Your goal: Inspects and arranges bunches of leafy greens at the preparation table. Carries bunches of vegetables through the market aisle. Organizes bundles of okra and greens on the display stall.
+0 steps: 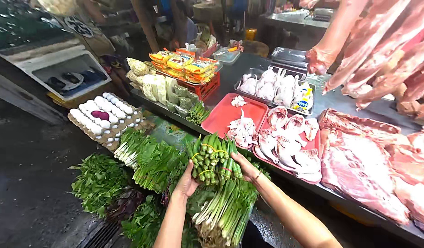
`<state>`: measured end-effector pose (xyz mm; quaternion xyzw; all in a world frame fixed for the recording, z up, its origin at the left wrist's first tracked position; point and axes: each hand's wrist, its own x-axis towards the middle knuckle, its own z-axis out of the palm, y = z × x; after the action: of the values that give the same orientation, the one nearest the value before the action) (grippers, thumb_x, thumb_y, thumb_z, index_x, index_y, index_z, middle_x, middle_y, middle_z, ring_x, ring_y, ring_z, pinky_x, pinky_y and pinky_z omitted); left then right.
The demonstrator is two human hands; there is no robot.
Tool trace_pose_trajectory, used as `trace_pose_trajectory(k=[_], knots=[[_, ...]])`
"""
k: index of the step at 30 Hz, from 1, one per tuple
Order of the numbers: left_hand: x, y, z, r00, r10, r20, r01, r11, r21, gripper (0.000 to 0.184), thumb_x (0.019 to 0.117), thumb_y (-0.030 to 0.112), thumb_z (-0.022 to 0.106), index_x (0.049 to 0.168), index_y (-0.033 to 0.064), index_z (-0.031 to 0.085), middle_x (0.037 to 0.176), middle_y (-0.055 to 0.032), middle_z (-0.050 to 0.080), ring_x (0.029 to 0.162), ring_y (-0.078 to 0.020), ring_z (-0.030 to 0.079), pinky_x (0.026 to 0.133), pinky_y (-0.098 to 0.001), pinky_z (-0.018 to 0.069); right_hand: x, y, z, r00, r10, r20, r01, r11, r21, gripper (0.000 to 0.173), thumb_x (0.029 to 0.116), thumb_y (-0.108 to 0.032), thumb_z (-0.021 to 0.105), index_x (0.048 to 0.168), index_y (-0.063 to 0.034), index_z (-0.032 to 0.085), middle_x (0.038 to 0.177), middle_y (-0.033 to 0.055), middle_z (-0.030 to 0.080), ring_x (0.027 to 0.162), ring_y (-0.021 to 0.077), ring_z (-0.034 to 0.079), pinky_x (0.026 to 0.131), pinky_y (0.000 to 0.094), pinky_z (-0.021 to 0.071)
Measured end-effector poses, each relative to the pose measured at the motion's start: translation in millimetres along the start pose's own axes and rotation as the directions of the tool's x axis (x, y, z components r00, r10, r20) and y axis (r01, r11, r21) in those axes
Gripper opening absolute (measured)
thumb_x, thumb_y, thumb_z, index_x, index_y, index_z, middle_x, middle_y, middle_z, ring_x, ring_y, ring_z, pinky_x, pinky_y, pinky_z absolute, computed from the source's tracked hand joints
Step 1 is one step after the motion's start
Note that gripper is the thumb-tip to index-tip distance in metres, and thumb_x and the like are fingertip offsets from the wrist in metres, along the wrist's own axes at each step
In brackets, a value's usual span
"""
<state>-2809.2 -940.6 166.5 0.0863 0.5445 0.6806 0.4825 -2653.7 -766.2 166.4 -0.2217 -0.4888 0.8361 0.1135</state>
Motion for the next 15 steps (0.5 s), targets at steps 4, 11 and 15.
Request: trace_pose_trajectory(k=[4,11,15], knots=[[78,53,22,0.998,-0.042,-0.052,0.05,0.987,0.15,0.065,0.1074,0.058,0.016,0.143,0.0125,0.045,0.123,-0.0128,0.064,0.107,-0.0254,0.065,0.087,-0.046,0.0565,81,-37,-24,0.998,0.01,-0.061,-0.007,0.999,0.052,0.06,0.1095,-0.046,0.035,0.156,-0.0078,0.031,0.127,0.0145,0.063,0.107,0.0193,0.066,0.09,0.0389,0.0572],[254,128,61,0.998,-0.066,-0.013,0.067,0.962,0.264,0.068,0.1052,0.064,0.025,0.142,0.0117,0.049,0.124,-0.0149,0.065,0.109,-0.0284,0.065,0.091,-0.0496,0.0548,229,-95,-97,0.995,-0.091,-0.04,0.095,0.985,0.146,0.06,0.1075,-0.054,0.033,0.147,-0.0088,0.044,0.116,0.0138,0.068,0.099,0.0221,0.069,0.083,0.0417,0.06],[338,156,74,0.994,-0.105,0.015,0.092,0.924,0.37,0.069,0.105,0.065,0.025,0.146,0.0132,0.045,0.128,-0.015,0.062,0.111,-0.0282,0.064,0.092,-0.0502,0.0536,292,-106,-129,0.979,-0.148,-0.144,0.171,0.971,0.168,0.058,0.1081,-0.051,0.033,0.144,-0.0077,0.047,0.114,0.0126,0.069,0.097,0.0194,0.069,0.081,0.0386,0.0602]])
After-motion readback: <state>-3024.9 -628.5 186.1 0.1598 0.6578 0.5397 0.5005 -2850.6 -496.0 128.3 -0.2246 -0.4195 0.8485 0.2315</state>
